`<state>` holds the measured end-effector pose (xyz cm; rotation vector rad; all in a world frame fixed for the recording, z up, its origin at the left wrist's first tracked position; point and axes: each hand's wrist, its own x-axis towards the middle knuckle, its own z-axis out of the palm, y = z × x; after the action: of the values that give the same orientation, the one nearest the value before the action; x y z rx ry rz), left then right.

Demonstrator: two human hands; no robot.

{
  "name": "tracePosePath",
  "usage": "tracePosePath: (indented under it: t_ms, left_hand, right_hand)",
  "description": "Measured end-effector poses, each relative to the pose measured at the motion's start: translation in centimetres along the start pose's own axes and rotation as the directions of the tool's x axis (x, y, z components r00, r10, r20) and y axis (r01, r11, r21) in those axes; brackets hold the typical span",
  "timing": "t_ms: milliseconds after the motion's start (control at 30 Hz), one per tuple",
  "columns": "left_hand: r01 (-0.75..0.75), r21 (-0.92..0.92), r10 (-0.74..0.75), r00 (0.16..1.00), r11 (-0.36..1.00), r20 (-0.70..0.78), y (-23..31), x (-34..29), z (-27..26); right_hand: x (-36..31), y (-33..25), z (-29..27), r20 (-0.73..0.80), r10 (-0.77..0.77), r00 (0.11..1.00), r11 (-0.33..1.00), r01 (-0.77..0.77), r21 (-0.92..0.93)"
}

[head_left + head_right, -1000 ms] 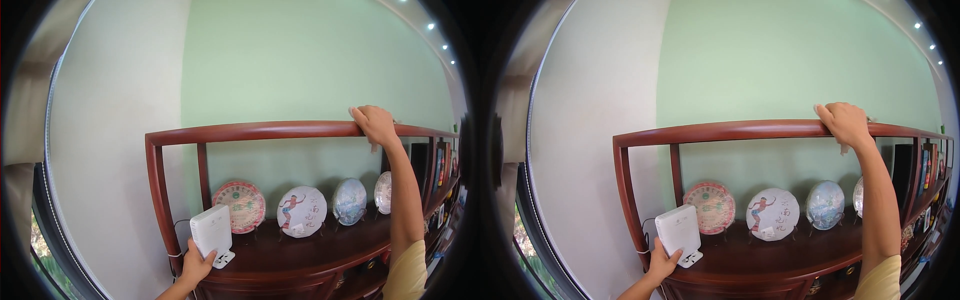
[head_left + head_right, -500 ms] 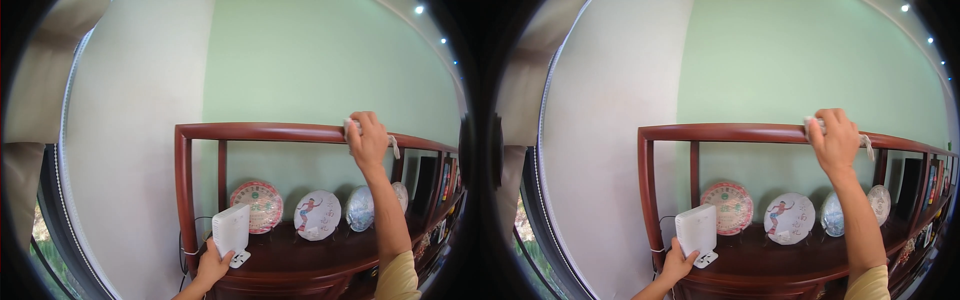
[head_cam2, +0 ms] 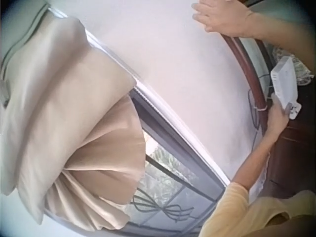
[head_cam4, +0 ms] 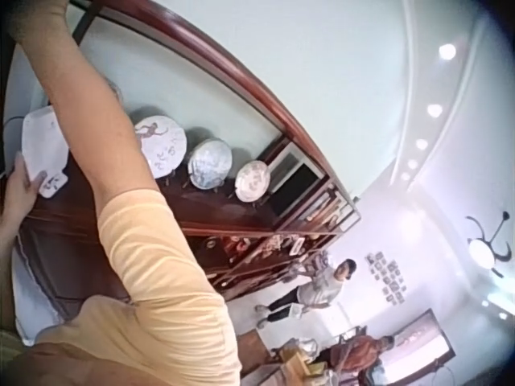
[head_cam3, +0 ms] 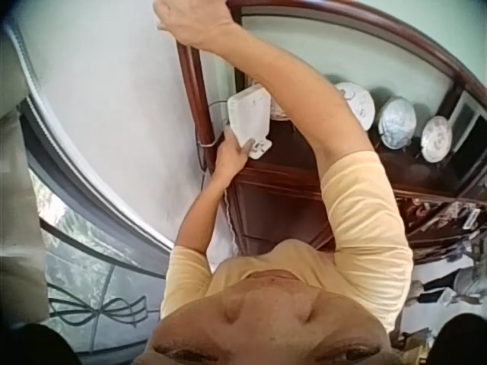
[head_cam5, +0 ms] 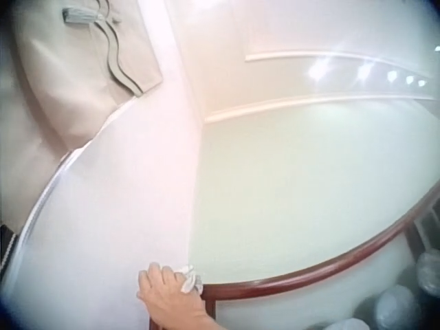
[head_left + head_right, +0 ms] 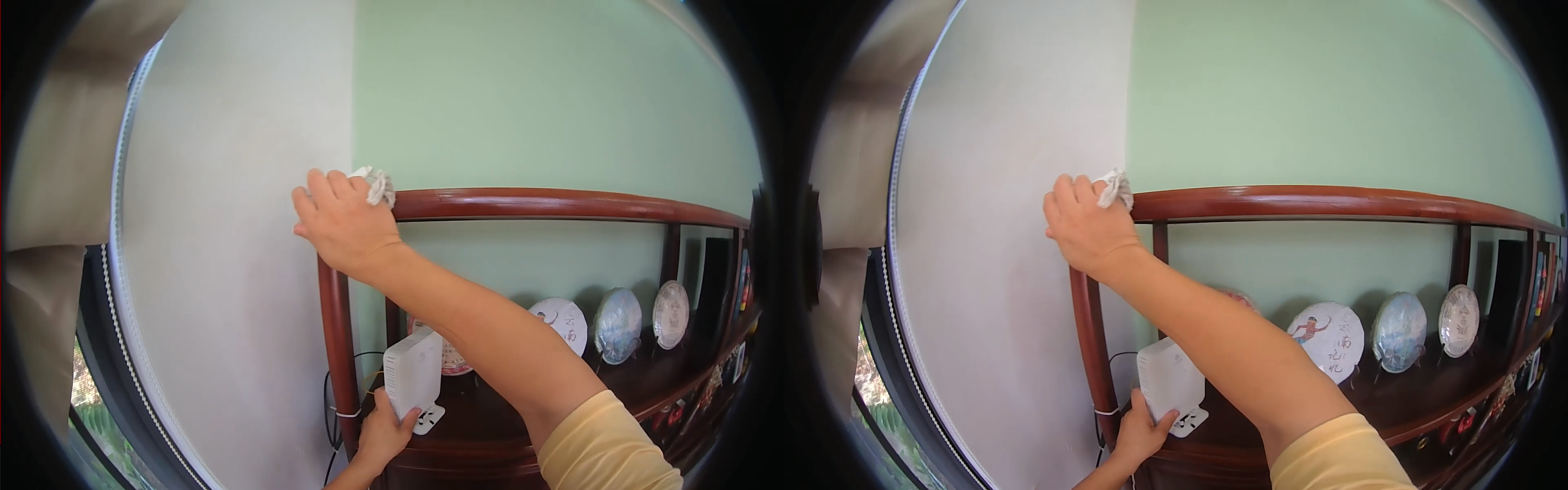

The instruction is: Dusting and cleaning a wooden display cabinet and decorative plates using a cloth.

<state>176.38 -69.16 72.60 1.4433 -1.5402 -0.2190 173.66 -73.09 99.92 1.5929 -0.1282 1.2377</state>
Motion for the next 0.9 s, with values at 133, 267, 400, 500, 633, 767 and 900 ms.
tracePosePath:
  t_ms: [133, 267, 400, 500, 633, 767, 900]
  left_hand:
    - [-0.091, -0.017, 0.089, 0.991, 0.996, -0.104, -1.4, 0.1, 0.7]
    - [-0.188, -0.097, 0.167, 0.967, 0.977, -0.194, -3.2, 0.7, 1.8]
    - [-0.219, -0.370, 0.181, 0.974, 0.903, -0.136, -1.8, 0.9, 1.6]
    - [-0.146, -0.160, 0.130, 0.985, 0.976, -0.111, 1.2, 0.0, 0.2]
    - [-0.160, -0.162, 0.141, 0.982, 0.974, -0.123, 0.6, -0.3, 0.3]
    - [-0.128, -0.199, 0.104, 0.987, 0.972, -0.127, 1.1, -0.8, 0.6]
    - [-0.093, -0.266, 0.063, 0.991, 0.959, -0.119, 1.2, -0.3, 1.2]
  right_hand:
    - [-1.2, 1.5, -1.8, 0.018, -0.116, 0.993, 0.992, 0.116, -0.048]
    - [-4.7, 5.8, -6.0, 0.050, -0.179, 0.983, 0.950, 0.185, -0.252]
    - [-9.7, 12.7, -12.3, 0.041, -0.183, 0.982, 0.937, 0.187, -0.296]
    - [-13.9, 18.2, -18.2, 0.052, -0.177, 0.983, 0.926, 0.185, -0.328]
    - [-19.1, 25.0, -26.7, 0.077, -0.051, 0.996, 0.930, 0.075, -0.360]
    - [-24.7, 31.7, -35.0, 0.070, 0.110, 0.991, 0.893, -0.068, -0.446]
    - [-30.7, 37.6, -43.8, 0.031, 0.355, 0.934, 0.801, -0.286, -0.526]
